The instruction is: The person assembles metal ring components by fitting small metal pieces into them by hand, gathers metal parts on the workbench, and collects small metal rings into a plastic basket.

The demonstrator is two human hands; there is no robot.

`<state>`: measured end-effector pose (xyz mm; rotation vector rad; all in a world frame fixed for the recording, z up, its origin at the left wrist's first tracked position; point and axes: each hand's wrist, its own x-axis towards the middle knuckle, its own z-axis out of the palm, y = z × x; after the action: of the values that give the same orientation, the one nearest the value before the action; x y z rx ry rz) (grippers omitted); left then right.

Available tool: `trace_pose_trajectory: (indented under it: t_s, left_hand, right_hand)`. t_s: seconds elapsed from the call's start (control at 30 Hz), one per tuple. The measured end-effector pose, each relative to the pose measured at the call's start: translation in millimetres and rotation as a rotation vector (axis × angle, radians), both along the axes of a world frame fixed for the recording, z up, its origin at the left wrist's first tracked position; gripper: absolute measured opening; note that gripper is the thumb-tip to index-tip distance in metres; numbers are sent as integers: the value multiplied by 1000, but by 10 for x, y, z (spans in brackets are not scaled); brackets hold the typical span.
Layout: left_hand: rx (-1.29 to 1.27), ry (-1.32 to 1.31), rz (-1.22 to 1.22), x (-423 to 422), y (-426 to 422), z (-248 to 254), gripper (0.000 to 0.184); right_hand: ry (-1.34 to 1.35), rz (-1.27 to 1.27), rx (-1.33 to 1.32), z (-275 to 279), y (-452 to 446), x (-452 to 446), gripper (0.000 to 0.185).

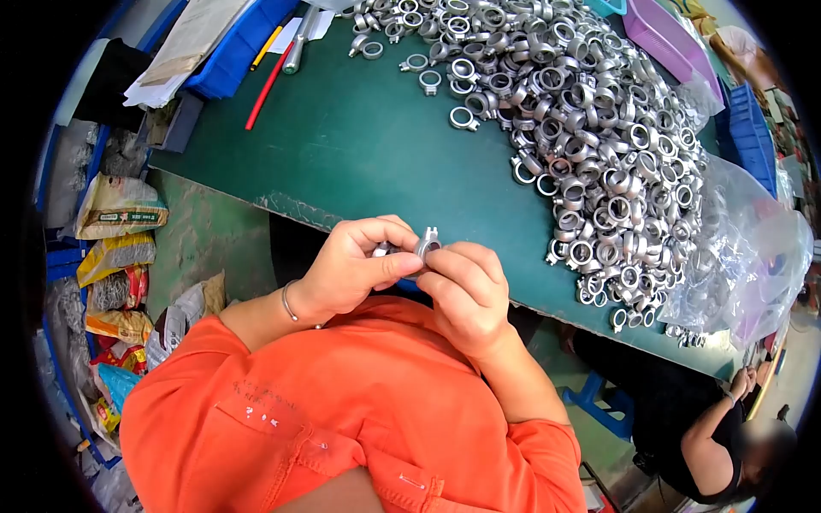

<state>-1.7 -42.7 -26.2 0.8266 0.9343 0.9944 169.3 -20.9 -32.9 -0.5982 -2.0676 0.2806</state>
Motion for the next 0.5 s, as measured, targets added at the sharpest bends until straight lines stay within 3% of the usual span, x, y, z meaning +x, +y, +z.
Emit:
trace_pose_trajectory:
  t_s: [0.07, 0.1, 0.13, 0.23, 0.43, 0.5]
  left_hand:
    - [78, 29, 44, 17, -4, -29, 7]
    - [244, 107, 90, 21, -4, -79, 8]
    - [410, 185, 137, 25, -5, -107, 10]
    - [533, 324, 96, -1, -9, -88, 13]
    - [596, 353, 80, 15, -29, -54, 10]
    - [602, 383, 75, 12, -34, -43, 10]
  right_hand:
    - [97, -8, -119, -24, -6, 14, 24]
    - [194, -16, -235, -49, -13, 19, 24]
    - [303, -42, -421, -110, -38, 9, 22]
    - [576, 20, -932, -72, -81, 1, 12]
    - [541, 187, -1162, -21, -80, 39, 26]
    - [415, 134, -1144, 23, -77, 51, 17]
